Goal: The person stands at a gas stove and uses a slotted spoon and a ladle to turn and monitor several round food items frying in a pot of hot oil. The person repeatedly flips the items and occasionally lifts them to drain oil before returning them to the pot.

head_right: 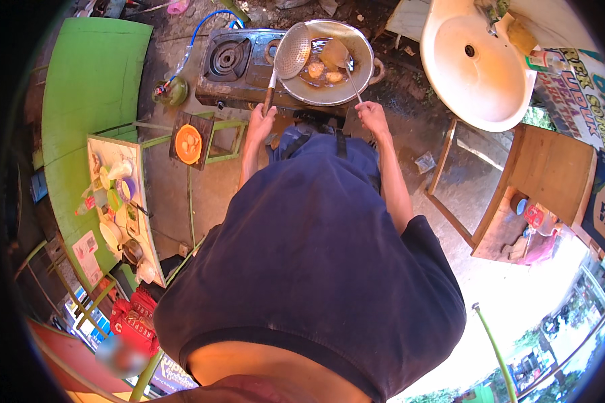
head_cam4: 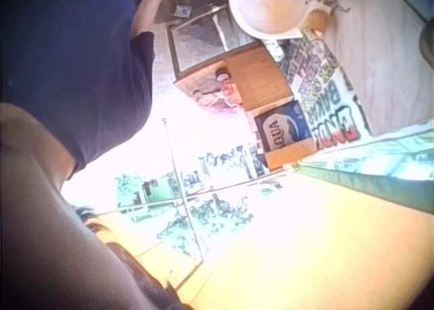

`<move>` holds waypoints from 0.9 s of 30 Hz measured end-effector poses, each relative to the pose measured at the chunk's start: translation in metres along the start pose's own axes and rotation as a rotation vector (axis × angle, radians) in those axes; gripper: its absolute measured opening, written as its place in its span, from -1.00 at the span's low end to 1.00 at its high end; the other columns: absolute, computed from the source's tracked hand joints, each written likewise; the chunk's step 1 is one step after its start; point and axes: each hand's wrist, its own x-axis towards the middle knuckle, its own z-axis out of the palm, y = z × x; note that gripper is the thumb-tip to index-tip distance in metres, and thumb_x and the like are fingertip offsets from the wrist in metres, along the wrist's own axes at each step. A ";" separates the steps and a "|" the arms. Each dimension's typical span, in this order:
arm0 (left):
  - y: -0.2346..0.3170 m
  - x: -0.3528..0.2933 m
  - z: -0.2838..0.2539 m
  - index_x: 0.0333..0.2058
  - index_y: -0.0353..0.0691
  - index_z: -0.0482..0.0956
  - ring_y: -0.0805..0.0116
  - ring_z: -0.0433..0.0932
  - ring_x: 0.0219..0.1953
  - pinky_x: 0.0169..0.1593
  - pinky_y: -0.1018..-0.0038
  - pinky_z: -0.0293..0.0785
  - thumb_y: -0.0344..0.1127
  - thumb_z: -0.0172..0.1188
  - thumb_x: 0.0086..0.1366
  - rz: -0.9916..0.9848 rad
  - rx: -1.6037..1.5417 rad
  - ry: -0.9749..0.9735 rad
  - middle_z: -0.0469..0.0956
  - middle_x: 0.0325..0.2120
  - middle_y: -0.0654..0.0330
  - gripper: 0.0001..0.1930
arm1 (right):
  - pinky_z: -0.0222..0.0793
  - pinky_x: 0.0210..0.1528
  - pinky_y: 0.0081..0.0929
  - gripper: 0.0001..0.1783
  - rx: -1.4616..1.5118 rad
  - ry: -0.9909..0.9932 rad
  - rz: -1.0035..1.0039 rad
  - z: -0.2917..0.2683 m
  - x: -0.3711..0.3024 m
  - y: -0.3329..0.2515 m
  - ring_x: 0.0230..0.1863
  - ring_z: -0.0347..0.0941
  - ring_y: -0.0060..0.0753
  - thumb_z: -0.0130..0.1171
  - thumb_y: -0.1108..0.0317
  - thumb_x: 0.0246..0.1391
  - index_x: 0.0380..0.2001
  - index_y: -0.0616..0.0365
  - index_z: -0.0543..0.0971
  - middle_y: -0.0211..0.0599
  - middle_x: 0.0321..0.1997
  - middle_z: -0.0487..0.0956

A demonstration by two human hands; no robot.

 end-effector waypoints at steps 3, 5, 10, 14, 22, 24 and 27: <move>0.008 -0.001 -0.001 -0.02 -0.44 0.48 -0.08 0.62 -0.09 0.02 0.17 0.46 -0.07 0.19 0.33 0.016 0.034 0.025 0.62 -0.22 -0.21 -0.52 | 0.22 -0.63 -0.62 -0.73 0.007 0.015 -0.007 0.004 -0.008 -0.008 -0.65 0.26 -0.72 -0.03 0.28 0.31 -0.23 0.19 0.61 -0.55 -0.58 0.43; 0.021 -0.008 -0.003 -0.04 -0.43 0.49 -0.06 0.62 -0.12 -0.01 0.18 0.46 -0.08 0.18 0.33 0.001 0.063 0.021 0.63 -0.24 -0.18 -0.54 | 0.18 -0.63 -0.64 -0.74 -0.009 0.051 0.003 0.002 -0.008 -0.006 -0.66 0.21 -0.75 -0.03 0.28 0.34 -0.21 0.19 0.60 -0.58 -0.58 0.40; 0.025 -0.005 -0.005 -0.09 -0.40 0.51 -0.04 0.63 -0.19 -0.08 0.19 0.47 -0.10 0.18 0.33 -0.078 -0.038 -0.097 0.63 -0.29 -0.15 -0.59 | 0.20 -0.63 -0.64 -0.75 -0.039 0.127 0.037 -0.003 -0.009 -0.007 -0.65 0.24 -0.72 0.02 0.27 0.34 -0.21 0.20 0.60 -0.56 -0.57 0.41; 0.023 -0.008 0.001 -0.19 -0.32 0.49 0.32 0.47 -0.43 -0.33 0.38 0.35 -0.11 0.19 0.35 0.019 -0.062 -0.014 0.52 -0.48 0.14 -0.67 | 0.18 -0.65 -0.63 -0.76 0.019 0.134 0.005 -0.004 -0.006 -0.003 -0.66 0.24 -0.70 0.05 0.26 0.33 -0.20 0.19 0.60 -0.55 -0.56 0.41; 0.012 -0.009 -0.002 -0.10 -0.42 0.50 0.02 0.62 -0.25 -0.12 0.23 0.47 -0.09 0.19 0.34 -0.029 -0.017 -0.037 0.62 -0.35 -0.10 -0.57 | 0.28 -0.61 -0.58 -0.77 0.073 0.109 0.008 -0.004 -0.013 0.000 -0.62 0.32 -0.68 0.02 0.29 0.28 -0.18 0.18 0.59 -0.53 -0.57 0.45; 0.015 -0.010 -0.004 -0.09 -0.42 0.51 0.07 0.62 -0.29 -0.14 0.25 0.47 -0.08 0.20 0.34 -0.107 -0.116 -0.117 0.61 -0.38 -0.07 -0.56 | 0.17 -0.66 -0.63 -0.77 0.076 0.121 0.002 -0.003 -0.016 -0.001 -0.66 0.23 -0.73 0.02 0.26 0.33 -0.18 0.18 0.57 -0.56 -0.58 0.41; 0.015 -0.011 -0.004 -0.12 -0.39 0.52 0.23 0.59 -0.38 -0.21 0.30 0.47 -0.07 0.19 0.35 -0.099 -0.172 -0.131 0.60 -0.45 0.03 -0.59 | 0.12 -0.68 -0.66 -0.77 0.073 0.130 0.007 -0.005 -0.019 -0.002 -0.68 0.19 -0.75 0.02 0.26 0.35 -0.20 0.19 0.56 -0.56 -0.58 0.39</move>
